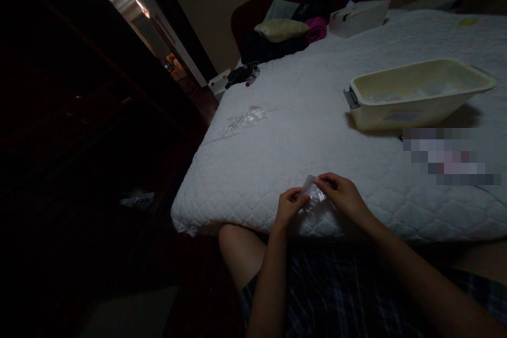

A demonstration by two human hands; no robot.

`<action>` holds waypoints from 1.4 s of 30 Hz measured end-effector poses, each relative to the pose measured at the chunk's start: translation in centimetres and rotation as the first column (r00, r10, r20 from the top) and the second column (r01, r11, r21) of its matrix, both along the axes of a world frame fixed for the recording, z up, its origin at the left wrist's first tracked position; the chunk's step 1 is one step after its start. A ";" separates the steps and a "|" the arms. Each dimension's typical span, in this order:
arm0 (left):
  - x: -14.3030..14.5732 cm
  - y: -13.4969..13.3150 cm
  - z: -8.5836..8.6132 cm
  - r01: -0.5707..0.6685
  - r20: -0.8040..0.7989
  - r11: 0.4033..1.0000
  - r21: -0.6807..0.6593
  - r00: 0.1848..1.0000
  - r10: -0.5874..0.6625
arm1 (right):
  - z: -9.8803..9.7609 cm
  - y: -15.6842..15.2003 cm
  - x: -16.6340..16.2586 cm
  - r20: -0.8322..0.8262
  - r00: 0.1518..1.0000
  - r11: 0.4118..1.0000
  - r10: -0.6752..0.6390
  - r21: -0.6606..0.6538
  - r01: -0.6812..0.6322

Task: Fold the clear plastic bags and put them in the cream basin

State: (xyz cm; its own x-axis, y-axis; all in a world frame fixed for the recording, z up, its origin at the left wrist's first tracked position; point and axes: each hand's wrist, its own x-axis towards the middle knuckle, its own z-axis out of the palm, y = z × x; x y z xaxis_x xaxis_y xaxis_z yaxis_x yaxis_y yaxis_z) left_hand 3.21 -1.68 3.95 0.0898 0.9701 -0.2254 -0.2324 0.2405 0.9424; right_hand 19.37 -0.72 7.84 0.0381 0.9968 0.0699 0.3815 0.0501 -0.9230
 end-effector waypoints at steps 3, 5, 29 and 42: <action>-0.1 0.1 -0.3 0.004 -0.002 1.000 -0.009 1.000 -0.004 | 0.1 0.1 0.1 -0.020 1.000 1.000 -0.014 -0.006 0.014; -0.2 0.2 -0.6 -0.015 0.016 1.000 -0.004 1.000 0.015 | 0.0 0.1 0.2 -0.037 0.999 1.000 -0.004 -0.022 0.003; -0.1 0.2 -1.1 -0.028 -0.087 0.994 0.104 0.996 0.037 | -0.9 -0.1 1.8 -0.208 0.977 0.975 -0.036 -0.222 -0.011; 5.5 0.8 1.1 -0.014 -0.508 0.934 0.356 0.837 0.206 | 1.0 1.1 10.0 -0.276 0.945 0.966 -0.174 -0.236 0.109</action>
State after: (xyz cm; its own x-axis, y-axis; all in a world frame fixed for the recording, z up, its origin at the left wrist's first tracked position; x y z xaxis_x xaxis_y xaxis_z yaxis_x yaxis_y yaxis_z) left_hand 8.71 -0.86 5.01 -0.0619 0.9905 0.1227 0.3182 -0.0969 0.9431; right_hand 29.36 0.43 8.84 0.1658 0.9696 -0.1802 0.0822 -0.1957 -0.9772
